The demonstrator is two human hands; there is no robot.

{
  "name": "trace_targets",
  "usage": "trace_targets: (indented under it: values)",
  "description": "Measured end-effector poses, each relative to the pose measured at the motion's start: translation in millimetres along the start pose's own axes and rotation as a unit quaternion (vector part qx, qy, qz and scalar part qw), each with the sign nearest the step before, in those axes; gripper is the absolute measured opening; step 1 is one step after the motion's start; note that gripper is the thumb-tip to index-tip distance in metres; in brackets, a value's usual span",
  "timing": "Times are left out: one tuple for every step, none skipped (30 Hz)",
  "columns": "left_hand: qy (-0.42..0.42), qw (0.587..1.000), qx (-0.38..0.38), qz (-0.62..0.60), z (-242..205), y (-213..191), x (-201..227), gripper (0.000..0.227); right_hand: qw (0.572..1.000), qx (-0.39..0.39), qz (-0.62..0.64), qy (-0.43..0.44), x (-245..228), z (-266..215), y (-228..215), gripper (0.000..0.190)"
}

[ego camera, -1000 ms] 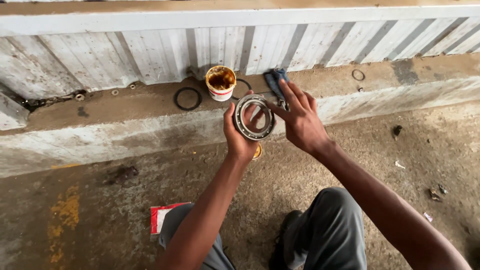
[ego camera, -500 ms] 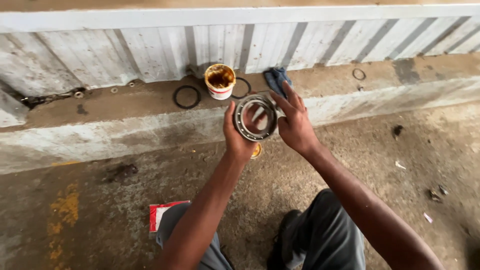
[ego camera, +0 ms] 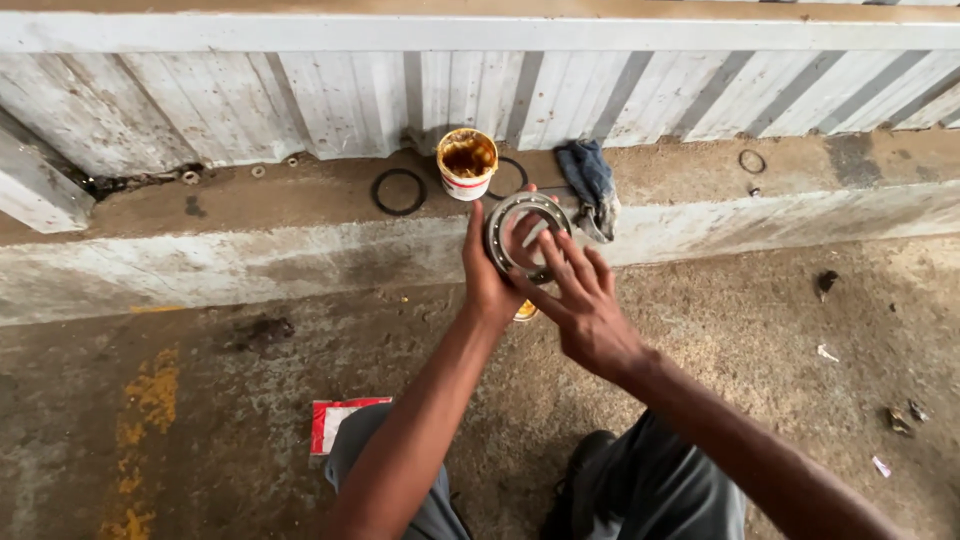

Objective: Cleaning and inspecting mechanical bearings and metal rings using a rag and grease.

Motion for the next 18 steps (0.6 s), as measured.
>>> trace_targets:
  values:
    - [-0.006, 1.000, 0.012, -0.006, -2.4, 2.6, 0.2, 0.077, 1.000, -0.003, -0.006, -0.012, 4.1, -9.5, 2.7, 0.090]
    - [-0.008, 1.000, 0.012, -0.007, -1.0, 0.6, -2.0, 0.077, 1.000, -0.004, -0.008, -0.010, 15.8, -16.2, 8.3, 0.090]
    - [0.016, 1.000, 0.003, 0.004, 0.4, 0.0, 0.6, 0.080, 1.000, -0.003, -0.019, -0.022, 25.1, -23.2, 13.4, 0.090]
    - [0.041, 0.999, -0.005, 0.015, 1.3, -0.8, 3.3, 0.084, 0.999, -0.003, -0.029, -0.034, 34.0, -30.4, 18.8, 0.090]
    - [0.039, 0.999, -0.005, 0.014, 0.6, 1.4, 2.6, 0.084, 0.999, -0.004, -0.030, -0.032, 44.1, -31.9, 18.5, 0.090]
    - [0.031, 0.999, -0.003, 0.014, 0.5, 3.3, 2.1, 0.085, 0.999, 0.003, -0.032, -0.035, 53.7, -32.2, 17.0, 0.091]
    - [0.024, 1.000, -0.002, 0.014, 0.6, 5.3, 1.6, 0.086, 0.999, 0.010, -0.035, -0.037, 63.4, -32.4, 15.4, 0.093]
    - [0.023, 1.000, -0.002, 0.014, 1.2, 4.8, 1.0, 0.086, 0.999, 0.010, -0.036, -0.036, 69.6, -28.0, 12.2, 0.093]
    - [0.012, 1.000, -0.013, 0.001, 2.0, 6.0, -1.4, 0.086, 0.999, 0.012, -0.041, -0.025, 77.8, -23.4, 8.8, 0.095]
    - [0.001, 1.000, -0.025, -0.012, 3.2, 7.2, -3.0, 0.086, 0.999, 0.014, -0.046, -0.013, 86.0, -18.1, 5.4, 0.097]
    - [0.000, 1.000, -0.026, -0.012, 2.2, 10.3, -2.8, 0.086, 0.999, 0.015, -0.047, -0.012, 89.4, -11.5, 0.6, 0.097]
    - [-0.009, 0.999, -0.030, -0.009, 1.0, 13.6, -3.8, 0.086, 0.998, 0.020, -0.055, -0.003, 94.0, -4.9, -4.8, 0.097]
    - [-0.018, 0.999, -0.034, -0.007, -0.1, 17.0, -4.8, 0.085, 0.998, 0.026, -0.063, 0.007, 98.8, 1.8, -10.1, 0.098]
    - [-0.020, 0.999, -0.034, -0.007, 1.1, 17.5, -5.3, 0.085, 0.998, 0.026, -0.063, 0.008, 96.6, 10.5, -15.1, 0.098]
    - [-0.028, 0.999, -0.025, 0.017, 2.3, 16.0, -7.0, 0.084, 0.997, 0.032, -0.071, 0.002, 92.8, 19.2, -20.8, 0.097]
    - [-0.035, 0.998, -0.014, 0.041, 1.9, 13.3, -8.7, 0.083, 0.996, 0.037, -0.076, -0.005, 88.1, 27.6, -25.5, 0.097]
    - [-0.035, 0.999, -0.013, 0.040, 4.5, 10.5, -10.5, 0.083, 0.996, 0.036, -0.076, -0.006, 84.2, 35.7, -27.7, 0.097]
    - [-0.042, 0.998, 0.011, 0.047, 4.9, 2.7, -13.1, 0.079, 0.997, 0.030, -0.065, -0.010, 78.2, 43.8, -28.0, 0.088]
Point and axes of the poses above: each hand's wrist, its own z-axis towards the middle knuckle, its own y-axis out of the palm, x = y × z, the point moved 9 cm from there along z, towards the middle knuckle, and after that the axes turned 1 degree about -x, right-handed, at the moved point
